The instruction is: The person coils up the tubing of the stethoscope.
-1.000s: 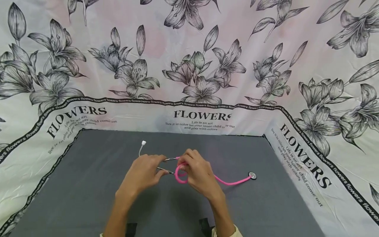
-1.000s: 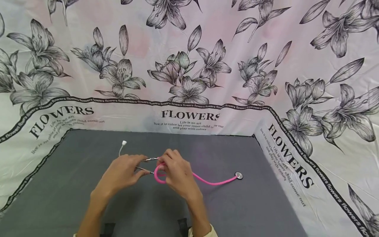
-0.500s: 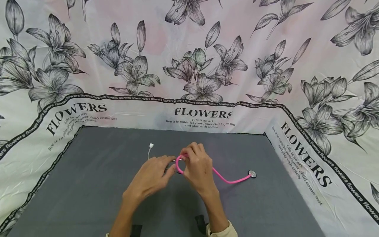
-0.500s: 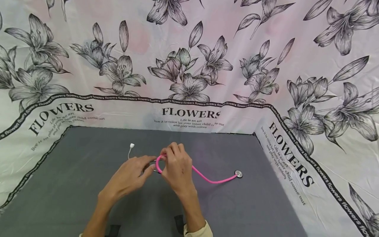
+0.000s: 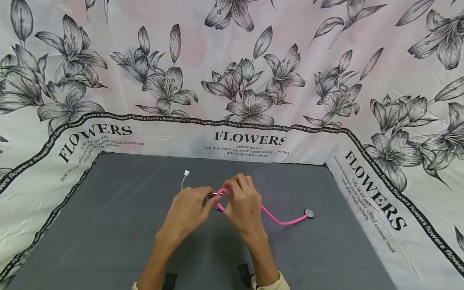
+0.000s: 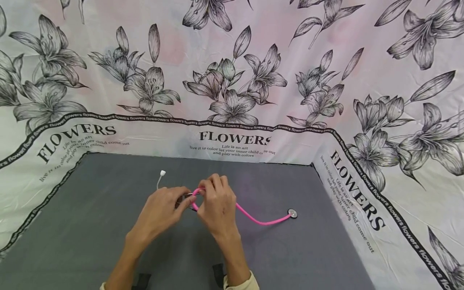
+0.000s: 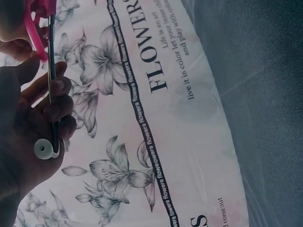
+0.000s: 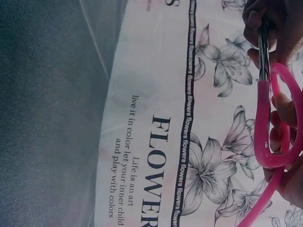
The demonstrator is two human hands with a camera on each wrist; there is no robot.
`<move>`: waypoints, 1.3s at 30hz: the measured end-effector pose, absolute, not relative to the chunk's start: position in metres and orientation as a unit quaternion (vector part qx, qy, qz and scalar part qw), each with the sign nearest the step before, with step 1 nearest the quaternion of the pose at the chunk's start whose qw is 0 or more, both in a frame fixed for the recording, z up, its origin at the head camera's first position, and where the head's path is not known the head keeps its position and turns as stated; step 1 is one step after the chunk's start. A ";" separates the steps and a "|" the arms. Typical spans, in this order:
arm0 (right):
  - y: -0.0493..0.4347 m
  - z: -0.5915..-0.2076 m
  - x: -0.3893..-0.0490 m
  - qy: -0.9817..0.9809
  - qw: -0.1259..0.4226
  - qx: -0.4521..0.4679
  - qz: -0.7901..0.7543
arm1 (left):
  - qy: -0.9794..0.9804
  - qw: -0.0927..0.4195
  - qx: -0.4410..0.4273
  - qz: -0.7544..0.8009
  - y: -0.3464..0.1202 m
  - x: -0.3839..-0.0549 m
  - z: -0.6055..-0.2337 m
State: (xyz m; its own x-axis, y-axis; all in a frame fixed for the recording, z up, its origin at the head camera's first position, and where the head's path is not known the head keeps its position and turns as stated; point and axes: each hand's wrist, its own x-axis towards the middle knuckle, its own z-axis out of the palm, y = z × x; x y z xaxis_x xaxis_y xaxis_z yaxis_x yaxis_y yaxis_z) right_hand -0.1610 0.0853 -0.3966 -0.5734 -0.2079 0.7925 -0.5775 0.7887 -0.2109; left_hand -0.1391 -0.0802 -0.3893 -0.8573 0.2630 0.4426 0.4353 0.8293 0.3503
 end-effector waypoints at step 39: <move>0.118 -0.410 -0.157 -0.789 0.130 0.226 0.556 | -0.879 0.263 -0.194 -0.348 -0.083 -0.142 -0.372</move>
State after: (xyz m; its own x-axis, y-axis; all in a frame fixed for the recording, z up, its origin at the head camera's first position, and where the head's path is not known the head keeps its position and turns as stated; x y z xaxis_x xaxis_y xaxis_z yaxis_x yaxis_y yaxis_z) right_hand -0.1570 0.1180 -0.4102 -0.8636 -0.2121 0.4574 -0.5021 0.2795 -0.8184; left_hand -0.1425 -0.0835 -0.3720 -0.7865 0.1592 0.5967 0.5243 0.6827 0.5089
